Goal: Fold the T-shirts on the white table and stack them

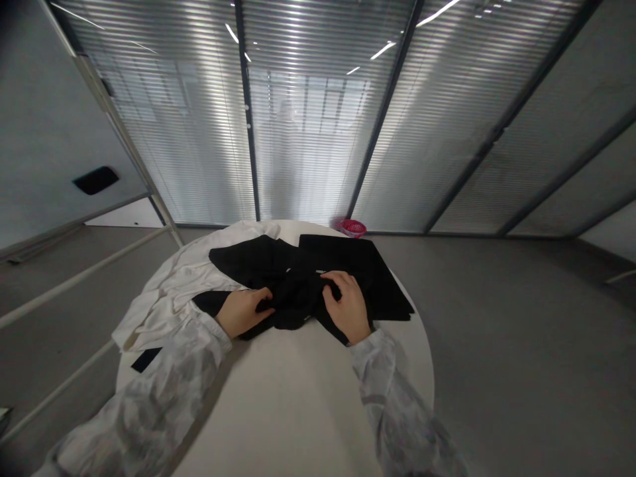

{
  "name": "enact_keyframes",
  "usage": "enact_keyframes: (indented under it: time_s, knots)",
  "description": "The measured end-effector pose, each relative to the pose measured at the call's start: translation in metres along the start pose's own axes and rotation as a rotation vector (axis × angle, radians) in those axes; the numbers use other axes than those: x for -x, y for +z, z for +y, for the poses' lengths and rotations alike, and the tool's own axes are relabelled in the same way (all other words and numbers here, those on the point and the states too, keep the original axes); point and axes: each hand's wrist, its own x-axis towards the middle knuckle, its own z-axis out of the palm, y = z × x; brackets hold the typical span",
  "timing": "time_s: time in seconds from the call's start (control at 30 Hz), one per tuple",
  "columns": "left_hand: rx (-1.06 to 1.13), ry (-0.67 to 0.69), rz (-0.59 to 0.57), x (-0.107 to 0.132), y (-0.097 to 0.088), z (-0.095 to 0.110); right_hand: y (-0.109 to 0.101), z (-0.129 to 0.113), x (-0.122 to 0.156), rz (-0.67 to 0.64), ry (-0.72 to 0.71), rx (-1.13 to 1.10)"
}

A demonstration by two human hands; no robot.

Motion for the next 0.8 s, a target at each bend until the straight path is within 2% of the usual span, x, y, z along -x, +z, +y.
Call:
enact_keyframes:
  time_s: [0.1, 0.17, 0.33, 0.4, 0.5, 0.6, 0.7, 0.8]
  knots:
    - [0.055, -0.03, 0.044, 0.004, 0.008, 0.016, 0.0, -0.012, 0.013, 0.018, 0.025, 0.261]
    - [0.096, 0.013, 0.056, 0.007, 0.011, 0.027, 0.005, -0.013, 0.022, 0.012, 0.013, 0.381]
    - [0.178, 0.407, -0.015, 0.015, 0.003, 0.054, 0.016, -0.006, 0.032, -0.184, -0.027, 0.53]
    - [0.176, 0.469, -0.03, 0.017, -0.009, 0.059, 0.014, -0.004, 0.031, -0.243, -0.027, 0.527]
    - [0.177, 0.458, -0.047, 0.018, -0.034, 0.06, 0.0, -0.002, 0.022, -0.293, -0.043, 0.406]
    - [0.255, 0.434, -0.064, 0.006, -0.065, 0.052, -0.022, 0.001, 0.004, -0.319, -0.03, 0.207]
    - [0.393, 0.476, -0.002, -0.029, -0.088, 0.038, -0.042, 0.001, -0.02, -0.349, -0.078, -0.03]
    - [0.548, 0.581, 0.013, -0.077, -0.09, 0.023, -0.053, -0.008, -0.04, -0.431, -0.134, -0.24]
